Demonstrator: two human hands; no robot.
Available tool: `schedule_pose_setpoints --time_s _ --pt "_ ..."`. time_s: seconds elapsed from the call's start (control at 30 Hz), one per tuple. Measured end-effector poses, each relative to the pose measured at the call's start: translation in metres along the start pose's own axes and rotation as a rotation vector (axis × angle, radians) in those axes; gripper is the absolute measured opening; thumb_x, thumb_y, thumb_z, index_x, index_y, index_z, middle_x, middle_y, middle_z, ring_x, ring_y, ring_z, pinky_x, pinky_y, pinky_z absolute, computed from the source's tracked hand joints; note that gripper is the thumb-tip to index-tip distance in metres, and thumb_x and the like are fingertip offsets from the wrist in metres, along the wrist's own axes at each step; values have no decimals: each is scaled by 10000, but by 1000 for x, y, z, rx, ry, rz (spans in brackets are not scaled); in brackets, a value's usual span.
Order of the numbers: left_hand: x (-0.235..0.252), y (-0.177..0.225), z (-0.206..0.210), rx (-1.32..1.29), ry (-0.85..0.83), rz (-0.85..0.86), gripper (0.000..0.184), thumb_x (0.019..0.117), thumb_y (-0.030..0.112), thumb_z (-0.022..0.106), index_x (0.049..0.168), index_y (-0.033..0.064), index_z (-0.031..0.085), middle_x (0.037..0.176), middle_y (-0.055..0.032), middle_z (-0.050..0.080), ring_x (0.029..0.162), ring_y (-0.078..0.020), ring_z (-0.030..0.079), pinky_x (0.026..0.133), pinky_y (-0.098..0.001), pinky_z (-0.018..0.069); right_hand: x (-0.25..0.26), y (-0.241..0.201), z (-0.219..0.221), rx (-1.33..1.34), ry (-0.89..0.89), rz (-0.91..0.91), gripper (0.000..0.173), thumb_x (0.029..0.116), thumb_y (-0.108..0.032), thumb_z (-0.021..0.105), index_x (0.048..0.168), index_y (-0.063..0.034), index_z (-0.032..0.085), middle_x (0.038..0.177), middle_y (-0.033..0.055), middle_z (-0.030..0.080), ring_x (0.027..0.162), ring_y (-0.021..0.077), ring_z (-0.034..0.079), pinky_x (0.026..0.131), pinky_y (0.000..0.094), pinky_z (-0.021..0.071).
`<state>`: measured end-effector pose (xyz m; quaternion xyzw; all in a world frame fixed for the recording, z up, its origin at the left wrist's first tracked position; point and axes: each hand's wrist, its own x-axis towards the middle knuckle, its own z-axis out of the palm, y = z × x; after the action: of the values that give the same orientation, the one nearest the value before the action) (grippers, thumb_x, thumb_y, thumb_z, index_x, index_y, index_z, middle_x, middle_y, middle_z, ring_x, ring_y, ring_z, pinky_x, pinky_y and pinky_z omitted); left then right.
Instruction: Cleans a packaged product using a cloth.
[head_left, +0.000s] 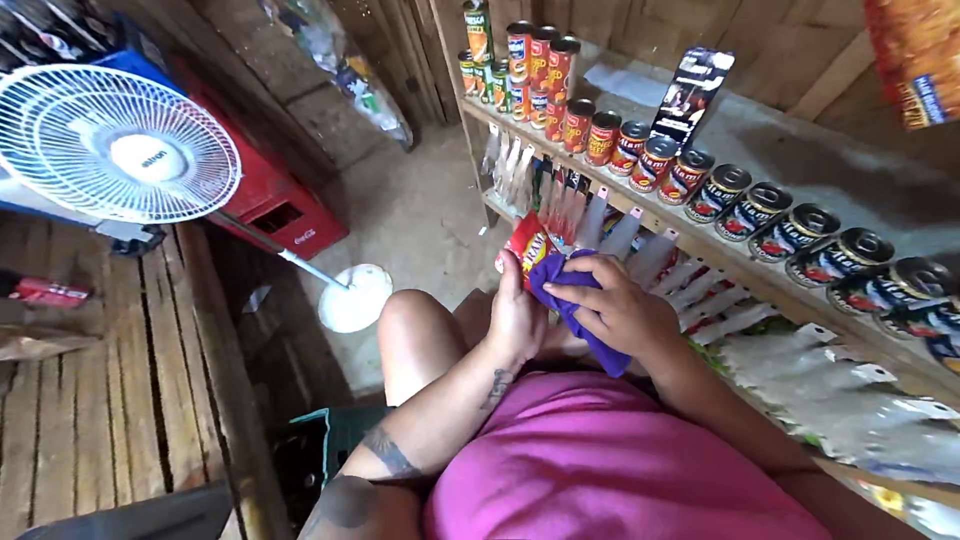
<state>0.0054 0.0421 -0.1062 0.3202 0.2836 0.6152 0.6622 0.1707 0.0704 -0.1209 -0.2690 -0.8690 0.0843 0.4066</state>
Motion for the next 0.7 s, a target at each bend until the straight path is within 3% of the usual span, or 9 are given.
schedule_pose_setpoints --time_s 0.1,0.33,0.63,0.7 --pt "1 12 -3 -33 -12 58 650 1017 685 130 1380 304 511 1232 74 648 1155 -62 611 980 -317 525 -1 3 2 16 17 6 255 931 -132 628 1094 -233 796 1190 117 667 1191 276 589 1029 418 486" --pt "1 20 -3 -103 56 69 700 1008 695 79 1346 280 529 1225 48 647 1154 -89 616 971 -335 530 -3 8 2 40 52 44 219 924 -117 637 1032 -194 811 1188 142 662 1179 273 595 1017 412 492" --pt "-3 10 0 -44 93 144 654 1033 650 77 1401 298 488 1286 76 616 1212 -58 574 1021 -318 495 -3 -3 6 0 29 81 274 915 -89 624 1089 -195 808 1174 152 671 1151 291 615 984 423 516" --pt "-4 1 1 -20 88 126 654 1030 657 94 1344 276 523 1220 69 637 1164 -56 594 991 -319 512 -3 -5 6 1 29 81 310 904 -70 618 1120 -196 802 1172 153 666 1150 289 610 986 418 513"
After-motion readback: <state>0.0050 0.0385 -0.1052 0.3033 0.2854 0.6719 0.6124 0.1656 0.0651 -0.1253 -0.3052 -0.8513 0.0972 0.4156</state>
